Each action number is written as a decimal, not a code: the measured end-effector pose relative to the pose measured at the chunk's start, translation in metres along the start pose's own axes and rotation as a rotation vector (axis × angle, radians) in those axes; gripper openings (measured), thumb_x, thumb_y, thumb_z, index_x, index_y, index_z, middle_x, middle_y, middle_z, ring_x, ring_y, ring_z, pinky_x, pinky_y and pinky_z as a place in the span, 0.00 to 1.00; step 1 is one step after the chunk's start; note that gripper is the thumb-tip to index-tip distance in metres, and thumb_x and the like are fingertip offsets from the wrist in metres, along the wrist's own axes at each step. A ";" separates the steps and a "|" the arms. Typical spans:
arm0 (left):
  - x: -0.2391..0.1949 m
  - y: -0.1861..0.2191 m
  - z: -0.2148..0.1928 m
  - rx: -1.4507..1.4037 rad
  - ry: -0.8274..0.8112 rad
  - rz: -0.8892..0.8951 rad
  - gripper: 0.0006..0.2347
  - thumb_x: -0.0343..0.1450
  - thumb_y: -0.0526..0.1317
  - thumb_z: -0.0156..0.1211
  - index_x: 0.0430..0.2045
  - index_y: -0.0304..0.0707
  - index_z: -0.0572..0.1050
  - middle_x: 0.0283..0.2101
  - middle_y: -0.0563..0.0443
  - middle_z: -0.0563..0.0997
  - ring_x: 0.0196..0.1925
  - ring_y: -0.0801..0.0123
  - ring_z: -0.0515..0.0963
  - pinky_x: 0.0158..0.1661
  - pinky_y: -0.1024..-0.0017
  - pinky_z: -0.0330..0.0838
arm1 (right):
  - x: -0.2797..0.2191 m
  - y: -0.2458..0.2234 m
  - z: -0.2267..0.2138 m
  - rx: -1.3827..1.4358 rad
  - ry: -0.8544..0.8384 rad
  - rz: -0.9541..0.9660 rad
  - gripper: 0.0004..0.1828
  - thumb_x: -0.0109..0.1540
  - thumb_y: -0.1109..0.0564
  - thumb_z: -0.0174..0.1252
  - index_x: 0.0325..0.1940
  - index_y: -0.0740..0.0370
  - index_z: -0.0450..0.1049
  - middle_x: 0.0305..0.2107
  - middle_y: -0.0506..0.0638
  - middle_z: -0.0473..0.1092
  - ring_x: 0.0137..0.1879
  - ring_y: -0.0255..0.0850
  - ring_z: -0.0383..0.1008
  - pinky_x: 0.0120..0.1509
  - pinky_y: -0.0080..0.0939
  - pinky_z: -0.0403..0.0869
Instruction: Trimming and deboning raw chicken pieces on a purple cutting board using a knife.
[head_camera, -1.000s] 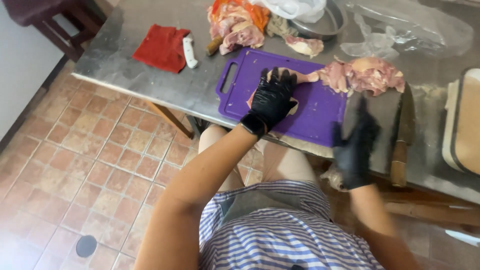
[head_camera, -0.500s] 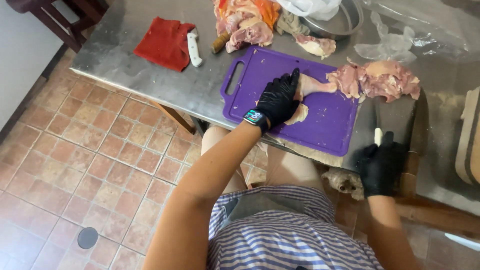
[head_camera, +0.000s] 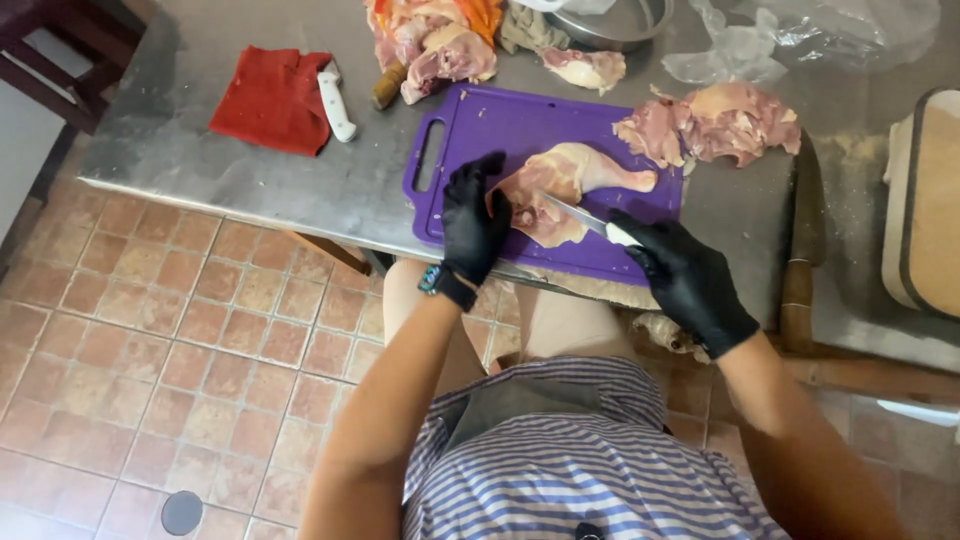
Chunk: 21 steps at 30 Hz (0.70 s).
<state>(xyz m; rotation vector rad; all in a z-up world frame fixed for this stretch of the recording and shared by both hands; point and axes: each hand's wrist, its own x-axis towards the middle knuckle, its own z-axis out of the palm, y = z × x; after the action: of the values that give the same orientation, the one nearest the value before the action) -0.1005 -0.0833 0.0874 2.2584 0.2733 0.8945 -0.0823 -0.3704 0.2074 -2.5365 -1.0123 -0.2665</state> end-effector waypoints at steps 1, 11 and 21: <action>-0.007 0.005 -0.003 0.004 0.005 -0.001 0.20 0.68 0.40 0.55 0.56 0.52 0.72 0.55 0.59 0.76 0.61 0.65 0.73 0.64 0.66 0.64 | 0.004 0.001 0.003 0.002 0.000 -0.006 0.22 0.69 0.44 0.56 0.68 0.22 0.71 0.41 0.44 0.75 0.47 0.48 0.79 0.50 0.52 0.80; -0.040 0.012 0.043 0.419 0.059 0.185 0.06 0.67 0.47 0.61 0.33 0.53 0.76 0.35 0.54 0.78 0.42 0.59 0.80 0.45 0.62 0.75 | 0.023 -0.003 0.026 -0.091 -0.118 -0.082 0.23 0.71 0.44 0.50 0.71 0.24 0.67 0.38 0.49 0.75 0.45 0.54 0.80 0.46 0.58 0.80; -0.018 0.024 0.036 0.370 0.024 0.157 0.05 0.67 0.43 0.60 0.31 0.47 0.74 0.34 0.46 0.79 0.41 0.49 0.80 0.42 0.57 0.74 | 0.058 0.009 0.117 -0.634 0.315 -0.370 0.31 0.67 0.54 0.51 0.74 0.28 0.64 0.26 0.39 0.64 0.28 0.32 0.72 0.27 0.31 0.74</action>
<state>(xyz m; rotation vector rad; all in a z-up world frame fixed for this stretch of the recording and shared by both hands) -0.0909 -0.1277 0.0747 2.6406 0.2950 1.0202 -0.0310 -0.2908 0.1176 -2.6662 -1.4263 -1.2208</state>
